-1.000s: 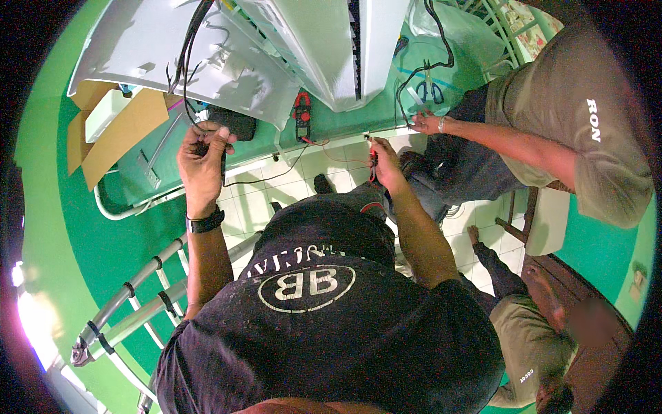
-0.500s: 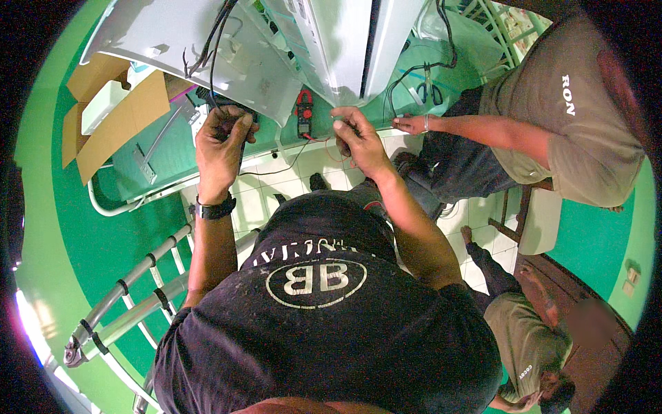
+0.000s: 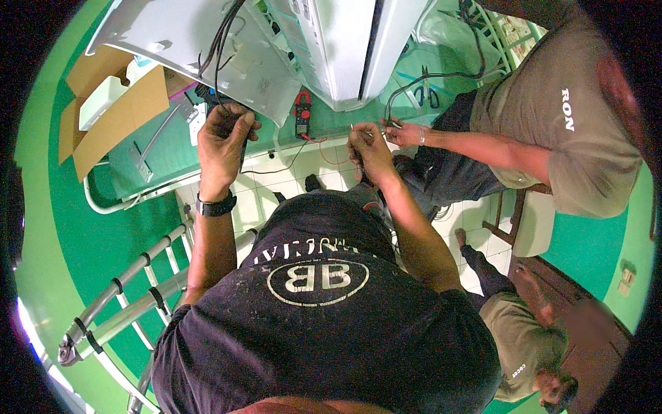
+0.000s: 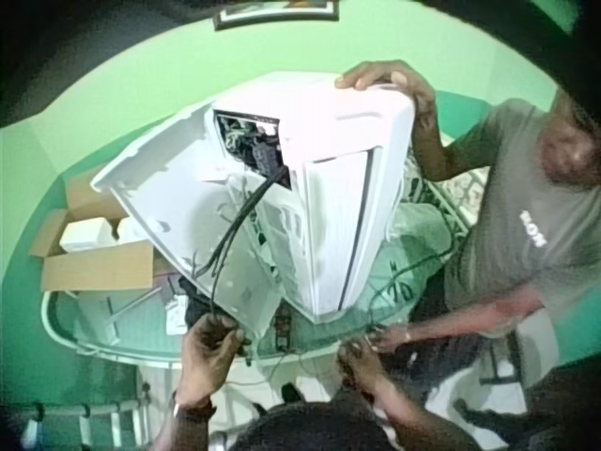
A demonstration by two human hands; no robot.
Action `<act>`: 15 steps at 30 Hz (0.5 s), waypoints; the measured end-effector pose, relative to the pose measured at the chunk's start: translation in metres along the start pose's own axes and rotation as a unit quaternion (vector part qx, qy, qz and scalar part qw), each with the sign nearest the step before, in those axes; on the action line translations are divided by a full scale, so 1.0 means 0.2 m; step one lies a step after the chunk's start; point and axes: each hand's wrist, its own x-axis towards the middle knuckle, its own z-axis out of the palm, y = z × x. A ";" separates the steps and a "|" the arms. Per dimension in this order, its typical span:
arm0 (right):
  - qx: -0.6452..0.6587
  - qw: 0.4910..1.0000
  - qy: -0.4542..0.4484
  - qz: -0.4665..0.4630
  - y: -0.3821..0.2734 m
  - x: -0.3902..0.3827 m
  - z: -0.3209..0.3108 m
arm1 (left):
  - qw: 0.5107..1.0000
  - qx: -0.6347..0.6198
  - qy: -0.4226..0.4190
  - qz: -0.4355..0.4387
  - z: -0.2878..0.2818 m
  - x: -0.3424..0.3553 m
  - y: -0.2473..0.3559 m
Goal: The person uses a multimeter to test wires connected to an air conditioning unit. They then use a soldering iron to solder the wires together.
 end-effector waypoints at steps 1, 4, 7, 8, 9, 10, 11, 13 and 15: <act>0.000 1.000 0.006 0.007 0.03 0.00 -0.03 | 1.000 -0.003 0.001 -0.001 0.00 0.00 0.00; 0.013 0.999 0.023 0.034 0.09 -0.03 -0.10 | 1.000 0.010 0.006 0.003 0.00 -0.01 0.00; 0.025 0.998 0.031 0.055 0.13 -0.04 -0.13 | 1.000 0.026 0.000 0.008 -0.01 0.00 0.00; 0.028 0.997 0.033 0.059 0.13 -0.04 -0.14 | 1.000 0.027 0.000 0.007 0.00 0.01 0.01; 0.024 0.997 0.035 0.065 0.14 -0.03 -0.15 | 1.000 0.028 0.000 0.007 0.00 0.01 0.01; 0.021 0.997 0.036 0.072 0.15 -0.03 -0.15 | 1.000 0.029 0.001 0.006 0.01 0.01 0.02; 0.018 0.996 0.037 0.077 0.16 -0.02 -0.17 | 1.000 0.029 0.001 0.000 0.01 0.01 0.02; 0.026 0.995 0.032 0.086 0.19 0.01 -0.18 | 0.999 0.029 0.004 -0.013 0.02 0.01 0.02; 0.022 0.994 0.031 0.100 0.24 0.04 -0.19 | 1.000 0.014 0.005 -0.002 0.02 0.01 0.01</act>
